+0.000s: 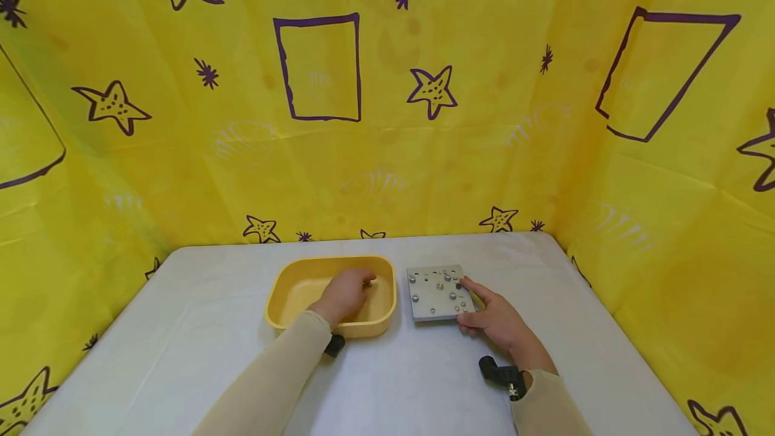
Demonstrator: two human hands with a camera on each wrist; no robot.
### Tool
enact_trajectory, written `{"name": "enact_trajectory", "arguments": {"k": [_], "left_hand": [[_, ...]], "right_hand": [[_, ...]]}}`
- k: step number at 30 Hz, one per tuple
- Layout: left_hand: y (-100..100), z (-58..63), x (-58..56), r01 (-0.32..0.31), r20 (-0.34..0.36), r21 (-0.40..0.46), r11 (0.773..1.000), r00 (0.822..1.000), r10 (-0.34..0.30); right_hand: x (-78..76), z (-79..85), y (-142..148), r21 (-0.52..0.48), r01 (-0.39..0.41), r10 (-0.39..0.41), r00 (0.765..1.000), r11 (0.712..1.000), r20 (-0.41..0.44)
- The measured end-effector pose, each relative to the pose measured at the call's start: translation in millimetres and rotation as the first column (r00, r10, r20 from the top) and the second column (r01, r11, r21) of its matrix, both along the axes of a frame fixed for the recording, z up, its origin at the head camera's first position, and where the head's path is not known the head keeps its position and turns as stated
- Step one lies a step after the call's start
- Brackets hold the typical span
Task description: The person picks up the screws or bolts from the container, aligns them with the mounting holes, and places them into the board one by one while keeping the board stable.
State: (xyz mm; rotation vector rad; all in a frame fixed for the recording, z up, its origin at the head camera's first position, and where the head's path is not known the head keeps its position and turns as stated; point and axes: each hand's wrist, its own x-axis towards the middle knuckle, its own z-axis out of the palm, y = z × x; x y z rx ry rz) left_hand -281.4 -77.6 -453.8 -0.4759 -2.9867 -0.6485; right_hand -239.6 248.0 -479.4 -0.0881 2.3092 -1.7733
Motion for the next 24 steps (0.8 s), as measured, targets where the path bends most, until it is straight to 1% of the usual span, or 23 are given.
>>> {"name": "enact_trajectory", "arguments": {"k": [3, 9, 13, 16, 18, 20, 21, 24], "left_hand": [[0, 1.8, 2.1, -0.012, 0.0, -0.032, 0.999, 1.0, 0.012], [2, 8.7, 8.7, -0.016, -0.033, -0.103, 0.995, 0.999, 0.013], [2, 8.8, 10.3, -0.013, -0.07, -0.172, 0.985, 0.998, 0.001], [2, 8.8, 11.7, -0.013, -0.091, -0.236, 0.972, 0.996, -0.009], [1, 9.4, 12.8, -0.013, -0.096, -0.264, 0.964, 0.995, -0.013], [1, 10.9, 13.5, -0.016, -0.077, -0.257, 0.966, 0.997, -0.004], [1, 12.1, 13.9, -0.019, -0.065, -0.235, 0.972, 0.998, 0.004], [1, 17.2, 14.0, -0.042, -0.012, -0.122, 0.992, 0.999, 0.041]], "right_hand": [[0.1, -0.1, 0, -0.01, 0.0, 0.0, 1.0, 1.0, 0.002], [0.6, 0.2, 0, -0.018, 0.001, -0.001, 1.0, 1.0, 0.004], [0.4, -0.3, -1, -0.01, -0.001, 0.001, 1.0, 1.0, 0.002], [0.1, -0.7, -1, 0.002, -0.004, 0.004, 1.0, 1.0, 0.002], [0.2, -0.4, -1, 0.003, -0.004, 0.004, 1.0, 1.0, 0.002], [0.4, 0.2, -1, 0.005, -0.005, 0.005, 1.0, 1.0, -0.001], [0.5, 0.5, -1, 0.003, -0.005, 0.005, 1.0, 1.0, -0.001], [0.4, 0.4, 0, -0.004, -0.003, 0.003, 1.0, 1.0, 0.0]]}}
